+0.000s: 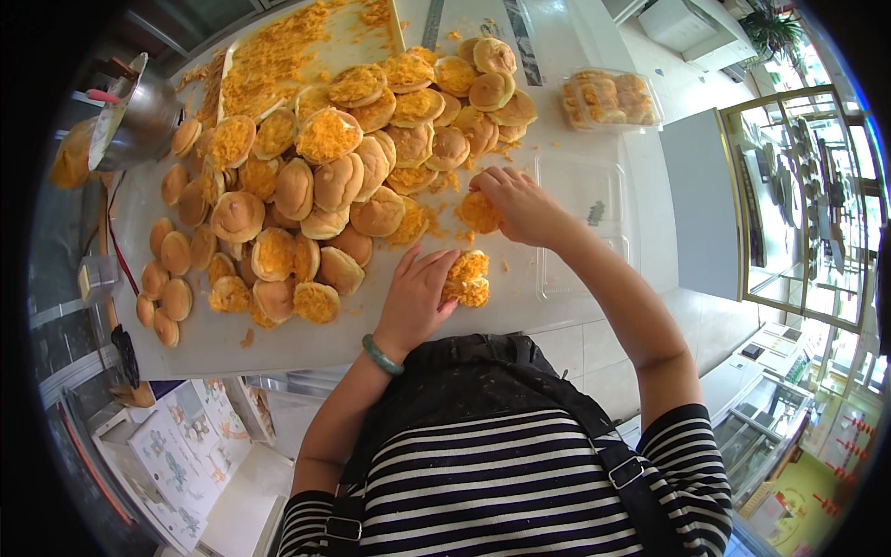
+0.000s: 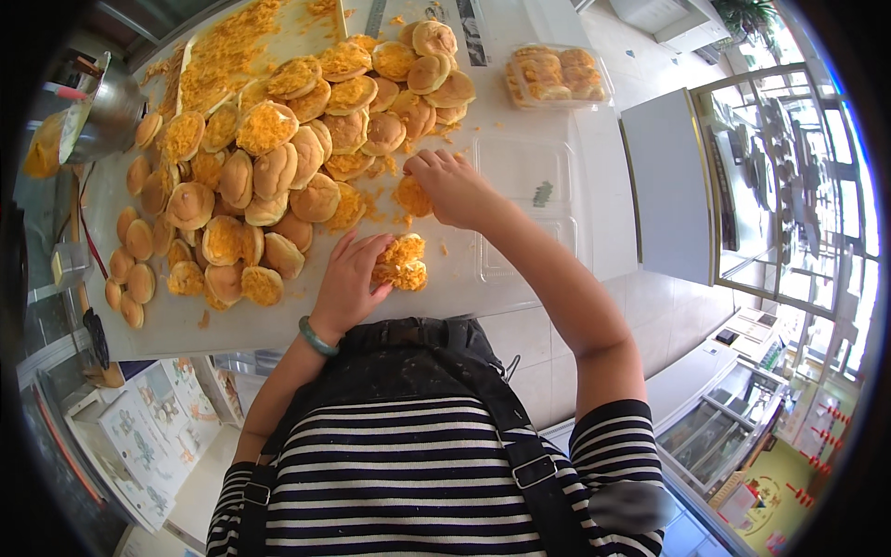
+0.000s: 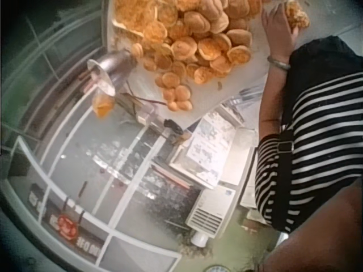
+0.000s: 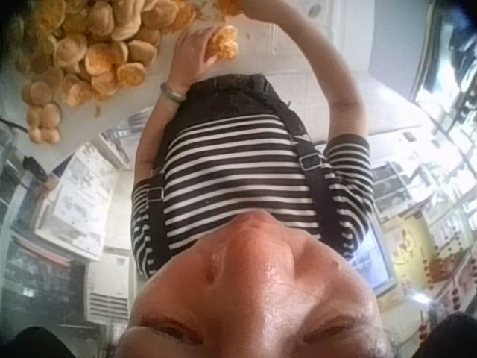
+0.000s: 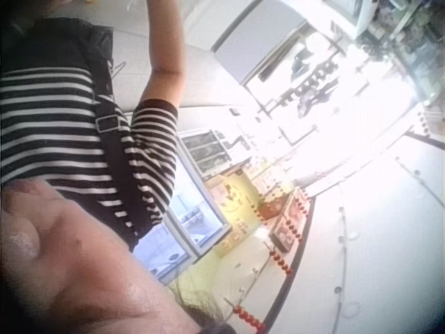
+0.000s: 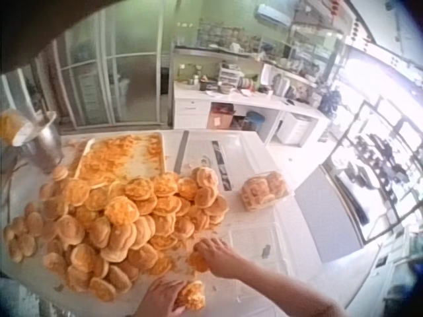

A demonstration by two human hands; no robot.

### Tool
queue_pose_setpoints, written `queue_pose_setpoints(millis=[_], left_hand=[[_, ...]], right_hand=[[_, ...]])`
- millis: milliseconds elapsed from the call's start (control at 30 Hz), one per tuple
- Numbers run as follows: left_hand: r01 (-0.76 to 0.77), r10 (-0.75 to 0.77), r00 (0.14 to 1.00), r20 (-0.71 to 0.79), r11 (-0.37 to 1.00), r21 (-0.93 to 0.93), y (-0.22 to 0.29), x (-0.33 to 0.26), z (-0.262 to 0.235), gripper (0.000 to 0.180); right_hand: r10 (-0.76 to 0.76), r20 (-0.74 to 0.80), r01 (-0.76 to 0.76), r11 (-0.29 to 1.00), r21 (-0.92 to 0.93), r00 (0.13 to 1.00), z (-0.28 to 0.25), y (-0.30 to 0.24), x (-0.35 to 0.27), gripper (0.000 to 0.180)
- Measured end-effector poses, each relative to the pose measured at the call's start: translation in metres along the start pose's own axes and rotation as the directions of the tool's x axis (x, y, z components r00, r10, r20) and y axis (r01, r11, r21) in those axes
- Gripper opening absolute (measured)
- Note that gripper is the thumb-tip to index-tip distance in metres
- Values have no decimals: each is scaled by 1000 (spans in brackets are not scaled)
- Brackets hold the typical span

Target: The person assembles small buns by hand, filling them with shredded orange filling and placing them into a clear plastic container. They repeatedly pick buns, add filling, and stack them. The person also moves a tray and handles a gift box.

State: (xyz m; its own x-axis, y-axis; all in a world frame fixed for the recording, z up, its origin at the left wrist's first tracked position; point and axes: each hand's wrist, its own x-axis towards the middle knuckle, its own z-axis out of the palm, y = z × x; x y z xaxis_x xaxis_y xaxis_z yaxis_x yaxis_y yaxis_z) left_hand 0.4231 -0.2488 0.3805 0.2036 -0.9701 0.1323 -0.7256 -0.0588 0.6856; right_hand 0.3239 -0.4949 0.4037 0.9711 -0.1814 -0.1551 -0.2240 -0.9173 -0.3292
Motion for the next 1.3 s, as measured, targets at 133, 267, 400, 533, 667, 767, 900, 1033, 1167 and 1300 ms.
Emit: queue_pose_setpoints(millis=[133,267,400,533,667,767,900,1033,1167,1300], left_hand=[[-2,2,1000,-1,1000,-13,1,-1,-1,74],[-18,18,1000,-3,999,-32,0,1,-4,73],[-5,4,1000,-21,998,-67,0,4,-4,73],[10,-11,1000,-20,997,-70,0,6,-3,73],[15,-17,1000,-23,997,-77,-1,5,-2,73],[21,-21,1000,-4,997,-68,-3,5,-2,73],[5,-5,1000,-4,997,-71,-4,5,-1,71],[21,-21,1000,-11,999,-50,-5,4,2,71],[16,-17,999,-33,1000,-22,-6,-1,4,76],[75,-79,987,-140,997,-31,-3,0,2,90]], right_hand=[[47,-48,-45,999,24,998,2,-12,-11,68],[48,-89,-41,996,76,995,1,-14,-17,66],[107,-35,-76,868,490,994,11,-7,-14,69],[127,-50,-56,712,700,991,29,-9,-13,69],[70,-158,-10,936,352,985,32,-14,-17,66],[6,-184,47,957,286,983,24,-11,-14,62],[75,-128,-9,893,450,989,22,-12,-6,53],[65,-236,73,843,532,970,34,-26,-4,45],[-20,-173,110,842,527,985,33,-35,-20,45],[-137,-97,167,847,504,986,17,-36,-44,75]])
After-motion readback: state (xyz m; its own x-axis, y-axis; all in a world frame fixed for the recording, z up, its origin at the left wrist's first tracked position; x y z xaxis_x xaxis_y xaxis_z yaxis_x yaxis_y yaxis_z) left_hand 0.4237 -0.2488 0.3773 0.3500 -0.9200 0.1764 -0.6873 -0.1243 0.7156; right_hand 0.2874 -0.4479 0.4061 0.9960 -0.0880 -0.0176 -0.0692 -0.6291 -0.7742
